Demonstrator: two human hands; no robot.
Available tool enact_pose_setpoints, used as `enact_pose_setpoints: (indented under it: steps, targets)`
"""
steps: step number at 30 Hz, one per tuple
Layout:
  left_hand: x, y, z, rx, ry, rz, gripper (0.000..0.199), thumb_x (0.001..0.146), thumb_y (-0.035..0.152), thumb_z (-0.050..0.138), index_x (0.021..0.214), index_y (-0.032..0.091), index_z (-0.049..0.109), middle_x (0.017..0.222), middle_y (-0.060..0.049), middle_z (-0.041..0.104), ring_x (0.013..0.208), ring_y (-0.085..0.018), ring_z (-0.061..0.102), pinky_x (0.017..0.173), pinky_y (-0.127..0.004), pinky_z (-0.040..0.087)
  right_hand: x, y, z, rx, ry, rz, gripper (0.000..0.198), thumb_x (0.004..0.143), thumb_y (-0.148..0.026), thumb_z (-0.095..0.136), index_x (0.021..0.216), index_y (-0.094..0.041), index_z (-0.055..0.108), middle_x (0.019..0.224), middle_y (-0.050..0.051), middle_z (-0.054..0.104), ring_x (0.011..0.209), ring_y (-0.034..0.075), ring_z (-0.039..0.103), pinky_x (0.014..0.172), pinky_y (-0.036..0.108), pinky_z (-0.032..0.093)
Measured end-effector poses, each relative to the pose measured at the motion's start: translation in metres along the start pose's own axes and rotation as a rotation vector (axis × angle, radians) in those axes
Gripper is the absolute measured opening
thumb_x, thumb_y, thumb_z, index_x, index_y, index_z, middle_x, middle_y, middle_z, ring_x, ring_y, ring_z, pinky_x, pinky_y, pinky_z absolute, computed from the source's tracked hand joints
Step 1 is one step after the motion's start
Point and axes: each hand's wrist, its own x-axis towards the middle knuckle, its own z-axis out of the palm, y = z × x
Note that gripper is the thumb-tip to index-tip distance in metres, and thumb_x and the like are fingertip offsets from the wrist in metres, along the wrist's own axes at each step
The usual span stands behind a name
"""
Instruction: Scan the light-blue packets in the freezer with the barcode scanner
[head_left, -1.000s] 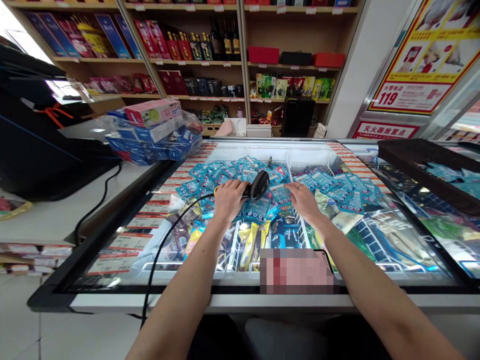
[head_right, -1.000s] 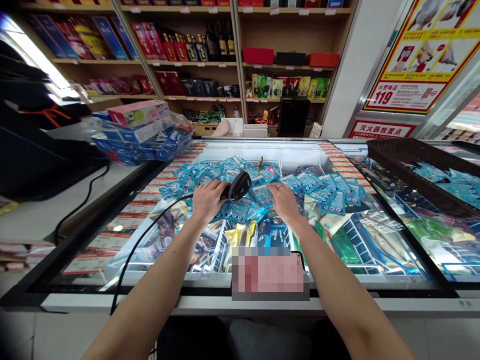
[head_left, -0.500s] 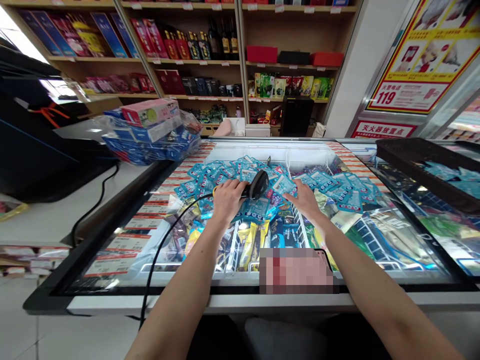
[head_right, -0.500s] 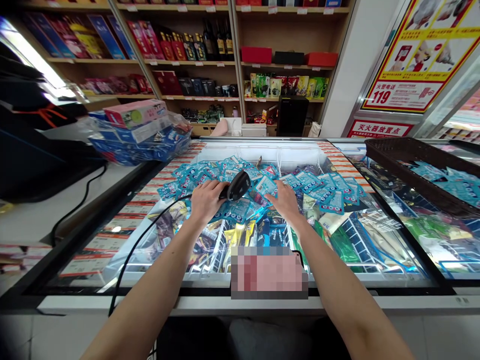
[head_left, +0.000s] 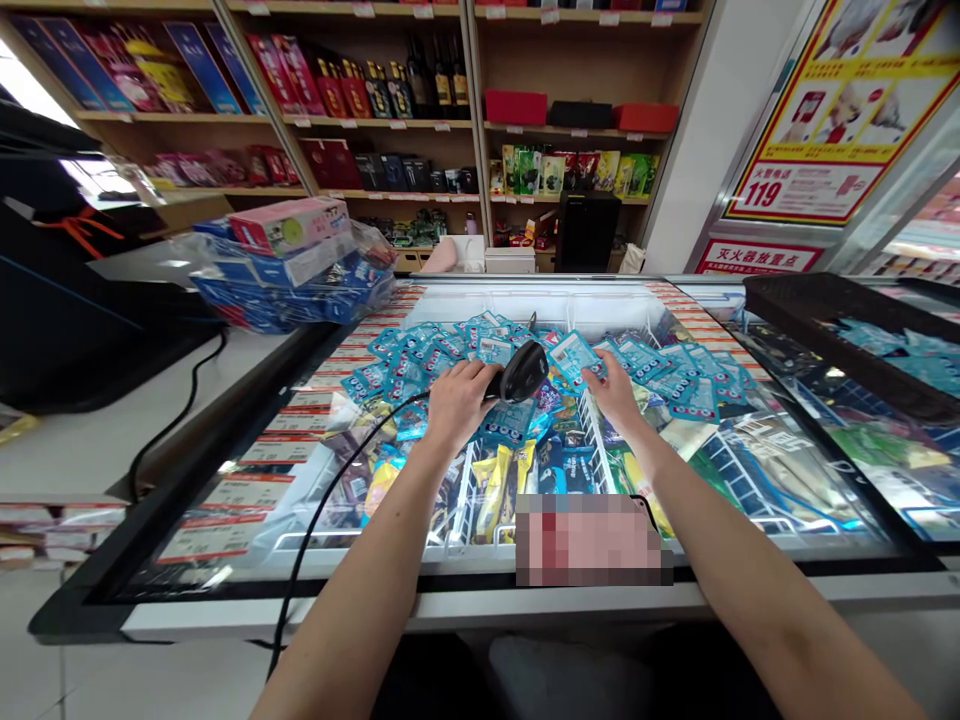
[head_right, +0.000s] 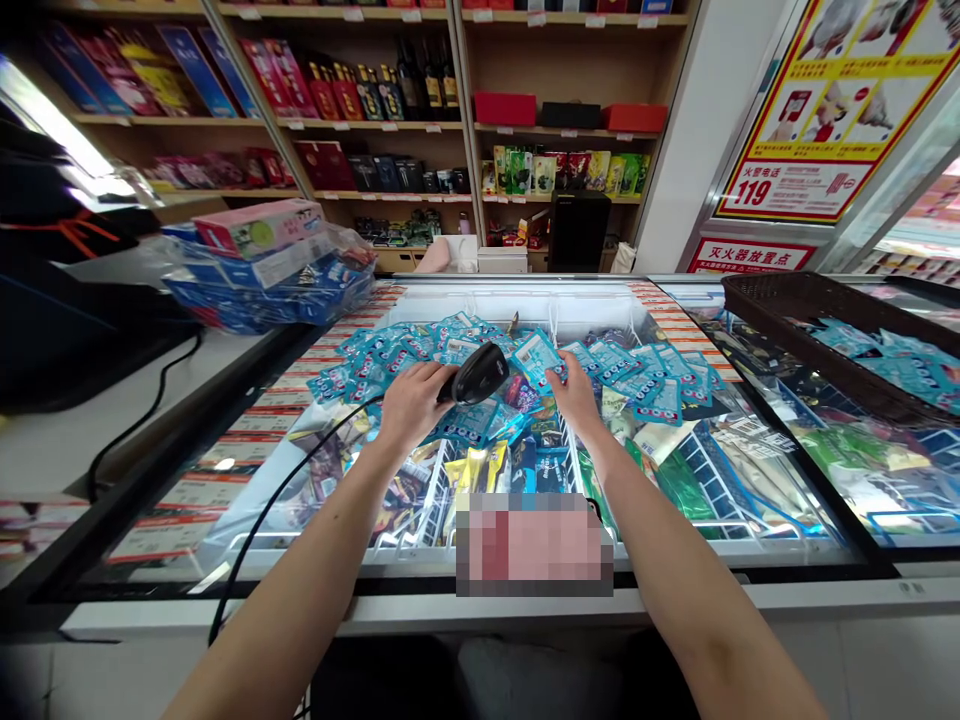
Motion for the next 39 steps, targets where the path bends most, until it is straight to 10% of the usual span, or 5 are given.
enact_pose_setpoints:
  steps: [39]
  targets:
    - [0.0002, 0.0015, 0.0026, 0.009, -0.013, 0.062, 0.038, 0.082, 0.034, 0.062, 0.119, 0.023, 0.055, 0.103, -0.007, 0.065, 0.099, -0.025, 0.056, 0.079, -0.037, 0.041, 0.0012, 0.0008, -0.0017, 0.022, 0.022, -0.004, 0.043, 0.088, -0.043, 0.042, 0.125, -0.022, 0.049, 0.097, 0.008, 0.065, 0.072, 0.023, 0.061, 0.074, 0.041, 0.05]
